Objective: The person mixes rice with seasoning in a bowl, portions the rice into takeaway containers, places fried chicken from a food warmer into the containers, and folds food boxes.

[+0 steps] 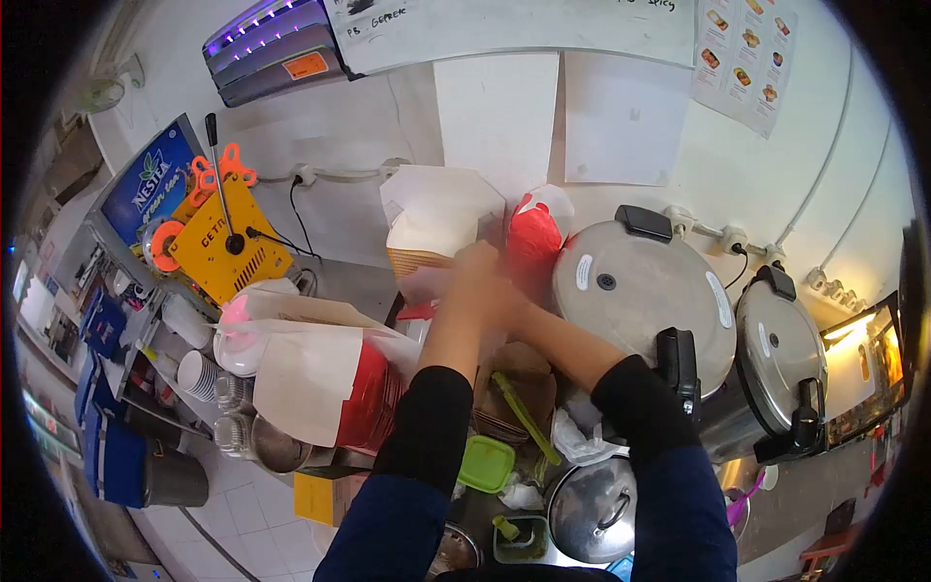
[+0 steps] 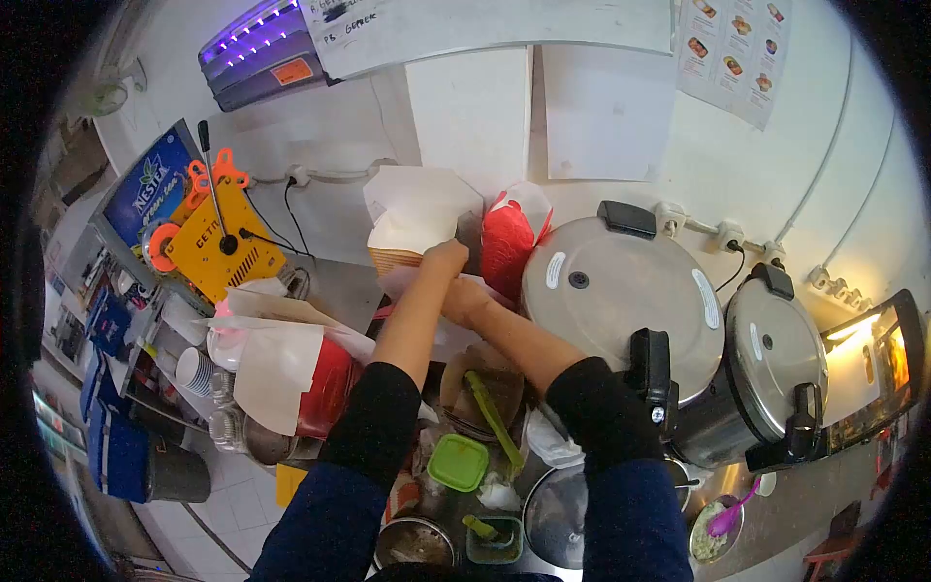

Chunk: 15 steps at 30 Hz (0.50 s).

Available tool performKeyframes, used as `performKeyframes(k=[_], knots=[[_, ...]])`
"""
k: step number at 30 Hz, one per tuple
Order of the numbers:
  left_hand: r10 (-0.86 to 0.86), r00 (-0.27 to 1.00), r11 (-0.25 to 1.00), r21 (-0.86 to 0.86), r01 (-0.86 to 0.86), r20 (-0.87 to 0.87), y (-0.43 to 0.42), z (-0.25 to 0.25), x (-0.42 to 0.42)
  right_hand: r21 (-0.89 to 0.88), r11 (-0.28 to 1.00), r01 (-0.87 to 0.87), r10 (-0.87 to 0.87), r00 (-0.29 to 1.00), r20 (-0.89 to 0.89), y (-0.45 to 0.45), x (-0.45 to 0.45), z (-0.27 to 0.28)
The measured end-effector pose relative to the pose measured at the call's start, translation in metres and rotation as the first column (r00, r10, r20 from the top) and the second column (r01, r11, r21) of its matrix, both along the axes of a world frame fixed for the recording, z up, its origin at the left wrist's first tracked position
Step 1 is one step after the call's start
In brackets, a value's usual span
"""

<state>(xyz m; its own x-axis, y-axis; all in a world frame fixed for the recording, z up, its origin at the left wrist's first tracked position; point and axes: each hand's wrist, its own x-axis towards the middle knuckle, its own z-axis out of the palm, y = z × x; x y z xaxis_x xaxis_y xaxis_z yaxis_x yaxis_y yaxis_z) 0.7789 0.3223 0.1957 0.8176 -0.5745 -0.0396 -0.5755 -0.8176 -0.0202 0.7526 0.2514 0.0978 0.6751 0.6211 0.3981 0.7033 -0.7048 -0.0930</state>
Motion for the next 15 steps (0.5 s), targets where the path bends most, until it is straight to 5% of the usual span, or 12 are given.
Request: performKeyframes(k=[5,8,10,11,14,15], knots=[[0.068,0.998,0.996,-0.058,-0.069,-0.009,-0.011,-0.016,0.017,-0.188,0.976,0.11,-0.166,0.936,-0.312,-0.009,-0.018,0.038],[-0.029,1.0,0.994,0.109,0.029,-0.003,-0.008,-0.051,0.053,0.119,0.991,-0.062,0.034,0.975,0.222,0.01,0.008,-0.027],[-0.005,0.999,0.988,0.152,0.013,-0.049,-0.005,-0.047,0.056,0.051,0.993,-0.109,0.088,0.946,0.313,0.011,0.006,-0.021],[0.012,0.997,0.984,0.176,0.002,-0.076,-0.004,-0.047,0.057,0.018,0.991,-0.134,0.12,0.929,0.352,0.012,0.005,-0.019],[0.079,0.994,0.996,0.048,-0.075,-0.08,-0.002,-0.014,0.028,0.139,0.988,-0.066,0.053,0.994,0.097,-0.017,-0.042,0.041],[0.098,0.992,0.995,0.001,-0.098,-0.079,-0.004,0.007,0.012,0.003,0.999,-0.041,0.041,0.993,0.113,-0.024,-0.046,0.049]])
